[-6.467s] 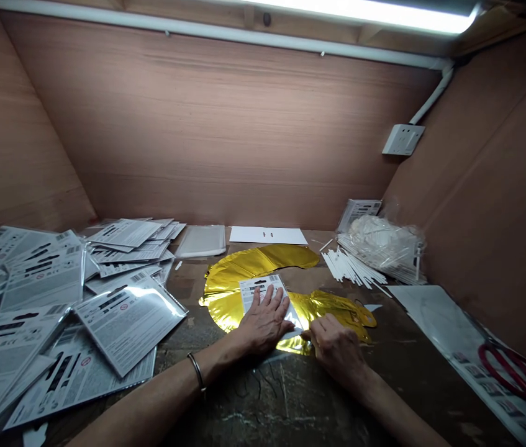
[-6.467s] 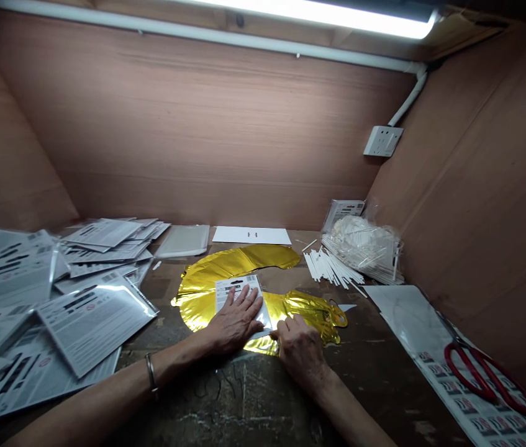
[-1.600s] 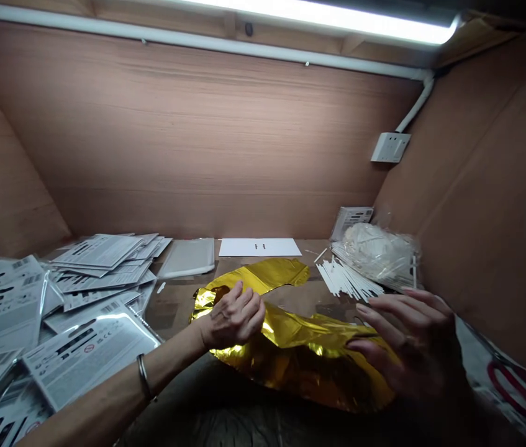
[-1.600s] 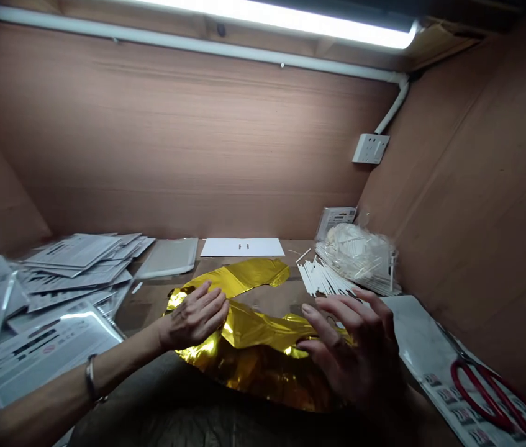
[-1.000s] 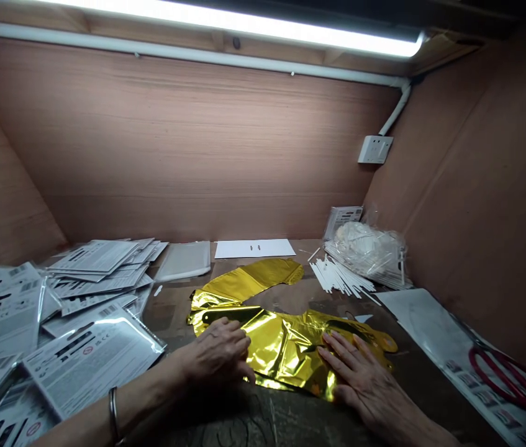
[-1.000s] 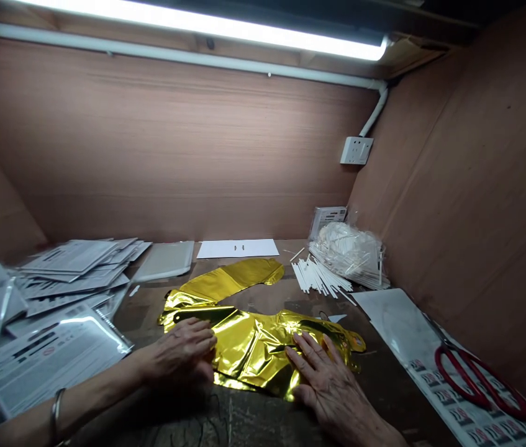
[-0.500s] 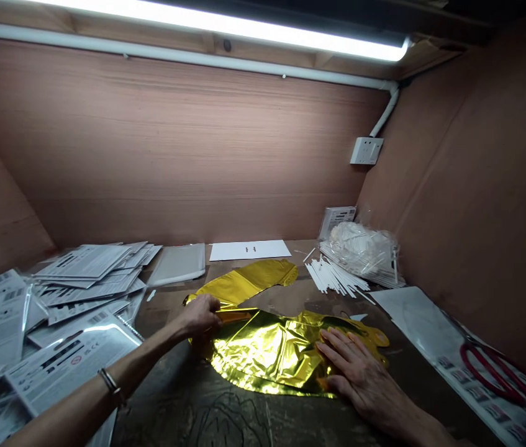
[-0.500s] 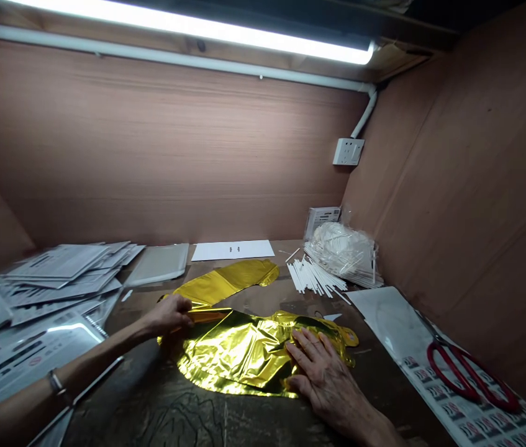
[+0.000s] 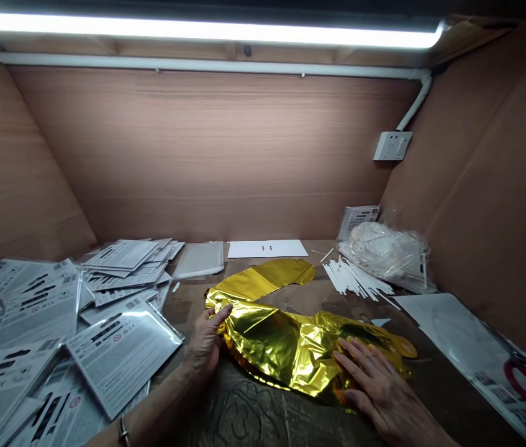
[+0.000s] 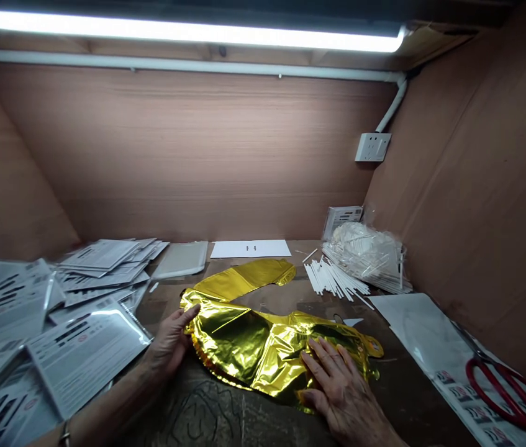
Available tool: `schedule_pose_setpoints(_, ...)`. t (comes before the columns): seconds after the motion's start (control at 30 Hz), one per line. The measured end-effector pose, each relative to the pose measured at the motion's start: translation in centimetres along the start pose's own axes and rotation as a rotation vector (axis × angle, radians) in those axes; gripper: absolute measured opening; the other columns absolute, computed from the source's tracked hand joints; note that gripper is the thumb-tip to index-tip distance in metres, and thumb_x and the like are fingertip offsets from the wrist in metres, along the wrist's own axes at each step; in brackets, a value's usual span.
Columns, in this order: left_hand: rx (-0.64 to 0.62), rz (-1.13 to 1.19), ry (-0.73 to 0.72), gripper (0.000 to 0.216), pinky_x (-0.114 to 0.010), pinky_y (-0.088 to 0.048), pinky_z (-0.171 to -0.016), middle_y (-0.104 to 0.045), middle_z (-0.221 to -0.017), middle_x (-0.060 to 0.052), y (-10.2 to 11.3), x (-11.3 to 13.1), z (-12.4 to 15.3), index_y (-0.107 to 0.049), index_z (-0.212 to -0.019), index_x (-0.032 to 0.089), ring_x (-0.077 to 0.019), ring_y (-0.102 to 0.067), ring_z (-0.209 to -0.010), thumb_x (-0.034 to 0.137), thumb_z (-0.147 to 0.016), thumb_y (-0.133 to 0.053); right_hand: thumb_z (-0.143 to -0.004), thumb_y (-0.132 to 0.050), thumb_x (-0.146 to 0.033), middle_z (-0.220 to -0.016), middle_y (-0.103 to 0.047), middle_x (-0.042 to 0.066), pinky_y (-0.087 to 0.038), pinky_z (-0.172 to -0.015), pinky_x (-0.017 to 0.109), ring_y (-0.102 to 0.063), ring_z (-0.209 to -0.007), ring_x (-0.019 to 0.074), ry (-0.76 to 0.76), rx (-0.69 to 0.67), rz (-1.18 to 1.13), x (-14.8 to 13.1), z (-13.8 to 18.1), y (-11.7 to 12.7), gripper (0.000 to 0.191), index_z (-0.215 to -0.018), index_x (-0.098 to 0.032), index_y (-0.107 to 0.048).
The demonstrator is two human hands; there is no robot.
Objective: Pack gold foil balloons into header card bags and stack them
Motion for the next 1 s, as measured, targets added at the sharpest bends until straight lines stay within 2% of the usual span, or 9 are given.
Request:
schedule_pose_setpoints(0.17,0.131,-0.040,-0.004,0.021,-0.029,-0.048,-0.055,-0.061,-0.056,-0.001,0.7,-1.0,-1.0,-0.054,-0.065,0.011,-0.0182,-0.059,-0.054,-0.001,-0.049,-0.060,-0.077,-0.038,-0.045,-0.130,-0.030,0.004,-0.022,-0.095,0.048,-0.022,-0.119,0.0266,-0.010,-0.049,-0.064,0.0,-0.1,0.1,0.047,-0.120,-0.027,-0.036)
schedule_pose_setpoints(0.27,0.152,-0.098,-0.026,0.021,-0.028,-0.047,-0.052,-0.060,-0.052,0.002,0.9,-0.3,-1.3,-0.053,-0.062,0.013,-0.0170,-0.058,-0.050,-0.002,-0.049,-0.055,-0.077,-0.036,-0.046,-0.132,-0.027,0.004,-0.018,-0.097,0.046,-0.019,-0.121,0.0246,-0.029,-0.095,-0.078,-0.4,-0.2,0.2,0.049,-0.122,-0.026,-0.033)
schedule_pose_setpoints(0.33,0.136,-0.156,-0.079,0.020,-0.027,-0.047,-0.051,-0.060,-0.052,0.002,0.8,1.3,-1.3,-0.053,-0.065,0.014,-0.0165,-0.058,-0.049,0.003,-0.050,-0.056,-0.078,-0.036,-0.045,-0.132,-0.027,0.004,-0.016,-0.098,0.044,-0.018,-0.121,0.0227,-0.025,-0.107,-0.097,-1.0,-0.6,0.2,0.049,-0.123,-0.026,-0.032)
schedule_pose_setpoints(0.43,0.185,-0.413,-0.300,0.025,-0.025,-0.045,-0.048,-0.059,-0.054,0.002,-0.1,6.3,-0.5,-0.053,-0.075,0.015,-0.0157,-0.056,-0.048,0.013,-0.051,-0.059,-0.077,-0.039,-0.043,-0.131,-0.030,0.005,-0.014,-0.099,0.041,-0.018,-0.121,0.0211,-0.006,-0.084,-0.124,-2.2,-1.7,0.3,0.050,-0.123,-0.024,-0.032)
schedule_pose_setpoints(0.57,0.220,-0.972,-0.712,0.034,-0.022,-0.040,-0.047,-0.058,-0.061,-0.001,-6.7,13.0,2.6,-0.052,-0.090,0.014,-0.0156,-0.055,-0.052,0.023,-0.058,-0.054,-0.076,-0.044,-0.039,-0.129,-0.033,0.006,-0.013,-0.098,0.040,-0.019,-0.120,0.0213,0.015,-0.024,-0.135,-3.9,-3.3,0.7,0.050,-0.122,-0.023,-0.033)
schedule_pose_setpoints(0.67,0.222,-1.199,-0.897,0.035,-0.022,-0.038,-0.052,-0.056,-0.060,0.000,-12.0,14.8,4.8,-0.052,-0.094,0.014,-0.0158,-0.054,-0.056,0.019,-0.059,-0.050,-0.075,-0.045,-0.037,-0.126,-0.037,0.007,-0.016,-0.097,0.041,-0.024,-0.118,0.0218,-0.001,0.010,-0.145,-3.8,-3.8,1.1,0.048,-0.119,-0.022,-0.037)
schedule_pose_setpoints(0.8,0.196,-1.192,-0.886,0.035,-0.023,-0.037,-0.054,-0.053,-0.055,0.002,-13.6,14.7,4.7,-0.053,-0.093,0.015,-0.0154,-0.052,-0.054,0.016,-0.058,-0.050,-0.074,-0.044,-0.029,-0.122,-0.041,0.013,-0.021,-0.096,0.041,-0.031,-0.114,0.0232,-0.195,0.179,-0.114,0.6,-3.2,3.0,0.044,-0.115,-0.012,-0.042)
schedule_pose_setpoints(0.9,0.174,-0.923,-0.730,0.033,-0.022,-0.037,-0.052,-0.053,-0.050,0.003,-10.6,14.0,2.1,-0.056,-0.084,0.015,-0.0147,-0.051,-0.050,0.014,-0.051,-0.056,-0.073,-0.042,-0.027,-0.120,-0.041,0.016,-0.025,-0.094,0.039,-0.033,-0.112,0.0236,-0.286,0.248,-0.190,4.1,-2.7,4.3,0.046,-0.115,-0.007,-0.042)
schedule_pose_setpoints(1.0,0.077,-0.596,-0.524,0.036,-0.022,-0.038,-0.049,-0.053,-0.047,0.004,-8.1,12.5,-0.8,-0.055,-0.080,0.014,-0.0138,-0.052,-0.046,0.010,-0.044,-0.060,-0.070,-0.046,-0.027,-0.125,-0.034,0.016,-0.014,-0.098,0.038,-0.023,-0.117,0.0231,-0.256,0.214,-0.441,5.2,-4.2,4.7,0.052,-0.117,-0.006,-0.038)
Point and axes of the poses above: each hand's wrist, its own z-axis away from the middle knuckle, its own y-axis out of the back of the hand, x = y × z, the point moved 10 cm from there along -z, towards the middle knuckle
